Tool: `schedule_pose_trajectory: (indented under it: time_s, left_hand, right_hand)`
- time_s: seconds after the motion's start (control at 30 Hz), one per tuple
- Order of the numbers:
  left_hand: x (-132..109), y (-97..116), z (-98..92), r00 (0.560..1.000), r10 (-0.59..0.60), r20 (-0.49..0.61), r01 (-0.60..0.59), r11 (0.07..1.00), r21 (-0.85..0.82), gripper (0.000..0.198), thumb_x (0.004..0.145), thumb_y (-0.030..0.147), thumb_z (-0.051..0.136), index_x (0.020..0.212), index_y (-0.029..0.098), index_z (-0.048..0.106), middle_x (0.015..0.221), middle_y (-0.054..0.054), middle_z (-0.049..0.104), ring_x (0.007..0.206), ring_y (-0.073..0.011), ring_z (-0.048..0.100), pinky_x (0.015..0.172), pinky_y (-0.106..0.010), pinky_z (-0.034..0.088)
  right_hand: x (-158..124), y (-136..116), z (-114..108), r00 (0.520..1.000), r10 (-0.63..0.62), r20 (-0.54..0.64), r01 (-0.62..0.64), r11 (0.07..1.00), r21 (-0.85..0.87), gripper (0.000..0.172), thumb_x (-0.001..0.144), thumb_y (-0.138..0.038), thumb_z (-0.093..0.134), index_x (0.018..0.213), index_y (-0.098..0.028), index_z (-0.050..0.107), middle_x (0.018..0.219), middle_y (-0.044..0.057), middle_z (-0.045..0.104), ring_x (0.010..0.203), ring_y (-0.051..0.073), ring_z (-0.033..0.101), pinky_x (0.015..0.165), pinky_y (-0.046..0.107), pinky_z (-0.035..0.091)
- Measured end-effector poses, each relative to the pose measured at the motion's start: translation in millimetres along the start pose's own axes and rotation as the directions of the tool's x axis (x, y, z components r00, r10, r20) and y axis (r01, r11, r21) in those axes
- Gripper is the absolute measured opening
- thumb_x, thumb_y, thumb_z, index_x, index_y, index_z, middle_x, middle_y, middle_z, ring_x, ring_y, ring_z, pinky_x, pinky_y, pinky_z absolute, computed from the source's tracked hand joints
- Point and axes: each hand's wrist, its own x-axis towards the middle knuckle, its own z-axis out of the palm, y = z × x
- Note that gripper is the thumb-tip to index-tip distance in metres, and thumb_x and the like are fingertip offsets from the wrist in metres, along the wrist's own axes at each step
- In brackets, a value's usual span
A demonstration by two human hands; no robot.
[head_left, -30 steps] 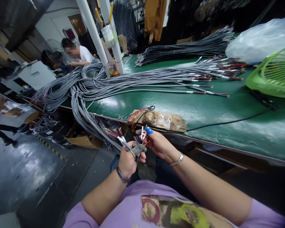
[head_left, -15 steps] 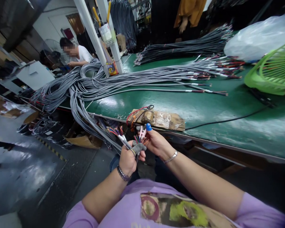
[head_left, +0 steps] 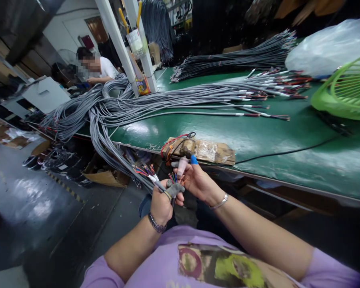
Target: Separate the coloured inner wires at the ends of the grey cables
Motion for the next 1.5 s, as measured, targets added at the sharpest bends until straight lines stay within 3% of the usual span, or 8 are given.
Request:
schedule_pose_trajectory:
  time_s: [0.17,0.27,0.47,0.6,0.8,1.0,1.2,1.5]
  left_hand:
    - [-5.8,-3.2,-3.8,0.998,0.054,-0.028,-0.054,0.999,0.001,0.027,0.067,0.036,0.073,0.062,0.013,0.060,0.048,0.001,0.060,0.037,-0.0071,0.050,0.036,-0.017,0.039]
    - [-5.8,-6.7,-5.4,0.996,0.080,-0.029,-0.079,0.996,0.031,0.025,0.070,0.035,0.071,0.064,0.013,0.061,0.049,0.000,0.061,0.038,-0.0074,0.051,0.037,-0.017,0.040]
    - [-5.2,-14.3,-7.9,0.994,0.110,-0.020,-0.107,0.990,0.091,0.025,0.075,0.033,0.068,0.064,0.014,0.057,0.050,0.001,0.061,0.039,-0.0079,0.052,0.039,-0.018,0.041]
    - [-5.1,-15.4,-8.6,0.990,0.122,-0.072,-0.113,0.987,0.118,0.025,0.076,0.033,0.067,0.064,0.014,0.057,0.051,0.001,0.061,0.040,-0.0081,0.053,0.040,-0.018,0.040]
    - [-4.2,-14.6,-8.8,0.982,0.118,-0.147,-0.100,0.987,0.123,0.027,0.075,0.035,0.067,0.062,0.014,0.056,0.051,0.001,0.061,0.039,-0.0081,0.053,0.040,-0.018,0.037]
    - [-6.5,-16.9,-9.5,0.989,0.112,-0.100,-0.099,0.986,0.132,0.025,0.075,0.034,0.067,0.064,0.015,0.057,0.051,0.001,0.061,0.040,-0.0077,0.053,0.041,-0.018,0.038]
    - [-4.7,-14.6,-9.0,0.981,0.127,-0.144,-0.115,0.990,0.086,0.026,0.075,0.033,0.066,0.061,0.015,0.055,0.048,0.001,0.059,0.038,-0.0074,0.051,0.039,-0.017,0.037]
    - [-4.4,-5.0,-2.4,0.981,0.124,-0.148,-0.124,0.992,0.012,0.028,0.073,0.040,0.069,0.073,0.013,0.061,0.052,0.001,0.060,0.042,-0.0071,0.052,0.040,-0.016,0.041]
  right_hand:
    - [-11.7,0.0,-5.1,0.997,0.050,0.063,-0.042,0.993,-0.108,0.045,0.076,-0.060,0.058,0.084,-0.016,0.066,0.079,0.005,0.065,0.061,0.012,0.054,0.060,0.027,0.045]
    - [-21.4,4.6,-7.5,0.997,0.044,0.070,-0.024,0.964,-0.266,0.035,0.069,-0.050,0.071,0.075,-0.016,0.064,0.069,0.002,0.061,0.058,0.011,0.052,0.058,0.026,0.042]
    - [-32.7,9.0,-3.2,0.990,-0.139,-0.037,0.104,0.866,-0.490,0.030,0.057,-0.037,0.082,0.068,-0.015,0.063,0.063,-0.002,0.059,0.057,0.009,0.047,0.056,0.025,0.035]
    - [-35.1,9.9,0.0,0.982,-0.167,-0.088,0.097,0.845,-0.525,0.030,0.057,-0.038,0.081,0.066,-0.015,0.063,0.059,-0.003,0.057,0.055,0.009,0.044,0.055,0.025,0.034]
    - [-35.6,15.2,-2.0,0.981,-0.165,-0.107,0.090,0.861,-0.500,0.031,0.056,-0.038,0.081,0.065,-0.015,0.063,0.062,-0.001,0.059,0.056,0.009,0.046,0.056,0.025,0.034]
    - [-32.6,15.6,1.9,0.983,-0.149,-0.108,0.088,0.896,-0.436,0.030,0.056,-0.037,0.081,0.063,-0.016,0.060,0.056,-0.004,0.053,0.052,0.008,0.042,0.053,0.024,0.031]
    - [-34.8,15.4,-5.4,0.988,-0.151,-0.018,0.123,0.862,-0.492,0.025,0.061,-0.035,0.079,0.069,-0.016,0.064,0.065,-0.001,0.058,0.059,0.010,0.046,0.057,0.025,0.036]
    - [-7.4,2.5,-16.9,0.994,-0.028,-0.110,0.010,0.987,-0.159,0.044,0.067,-0.061,0.067,0.079,-0.019,0.066,0.075,0.002,0.063,0.061,0.011,0.053,0.060,0.025,0.047]
